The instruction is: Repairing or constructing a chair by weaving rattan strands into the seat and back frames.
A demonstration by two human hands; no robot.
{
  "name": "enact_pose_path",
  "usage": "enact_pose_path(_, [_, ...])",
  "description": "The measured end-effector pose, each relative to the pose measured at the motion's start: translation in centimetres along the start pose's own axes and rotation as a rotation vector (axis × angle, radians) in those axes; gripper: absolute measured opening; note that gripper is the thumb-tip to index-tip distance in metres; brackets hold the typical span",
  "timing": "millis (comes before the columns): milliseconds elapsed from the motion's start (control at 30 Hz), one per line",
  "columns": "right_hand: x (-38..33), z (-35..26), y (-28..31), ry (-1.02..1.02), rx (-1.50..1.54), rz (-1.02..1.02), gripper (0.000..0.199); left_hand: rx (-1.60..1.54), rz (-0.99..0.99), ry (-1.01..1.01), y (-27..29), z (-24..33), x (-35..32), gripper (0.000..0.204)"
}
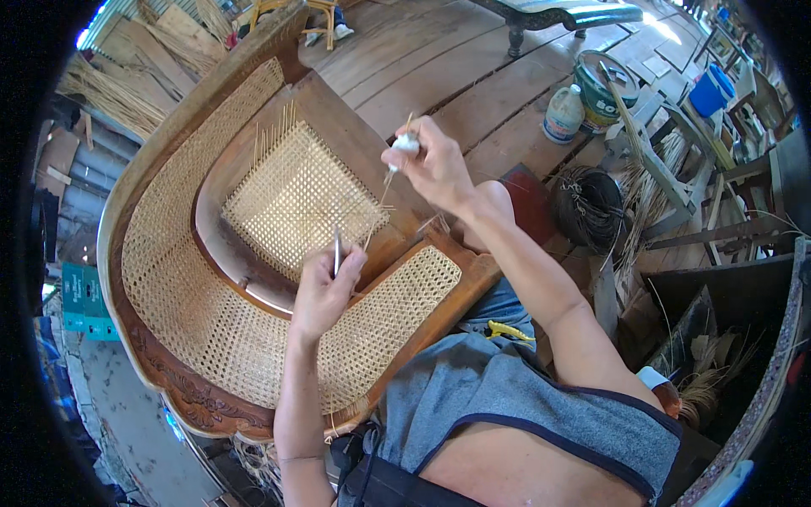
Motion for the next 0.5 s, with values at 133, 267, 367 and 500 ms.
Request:
enact_pose_path(133, [2.1, 1.9, 0.1, 0.015, -0.042, -0.049, 0.035, -0.148, -0.063, 0.189, 1.6, -1.6, -4.6, 0.016])
enact_pose_path(267, [5.1, 3.5, 1.6, -0.117, -0.116, -0.009, 0.042, 0.039, -0.078, 0.193, 4.2, -0.9, -9.0, 0.014])
enact_pose_path(367, [7.8, 5.5, 4.7, -0.043, -0.187, 0.023, 0.043, 0.191, -0.091, 0.137, 6.1, 0.0, -12.4, 0.011])
enact_pose_path(500, [10.6, 6.5, 7.5, -0.026, -0.203, 0.052, 0.040, 0.100, -0.087, 0.277, 7.6, -2.5, -16.8, 0.011])
Point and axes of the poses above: each hand's wrist, its own x-axis towards the middle knuckle, its own y-axis out of the back of the hand, z = x × y, the point moved 9 cm from there along x, towards the middle knuckle, and after that the axes turned 8 degrees about x, right-handed, at the moved point
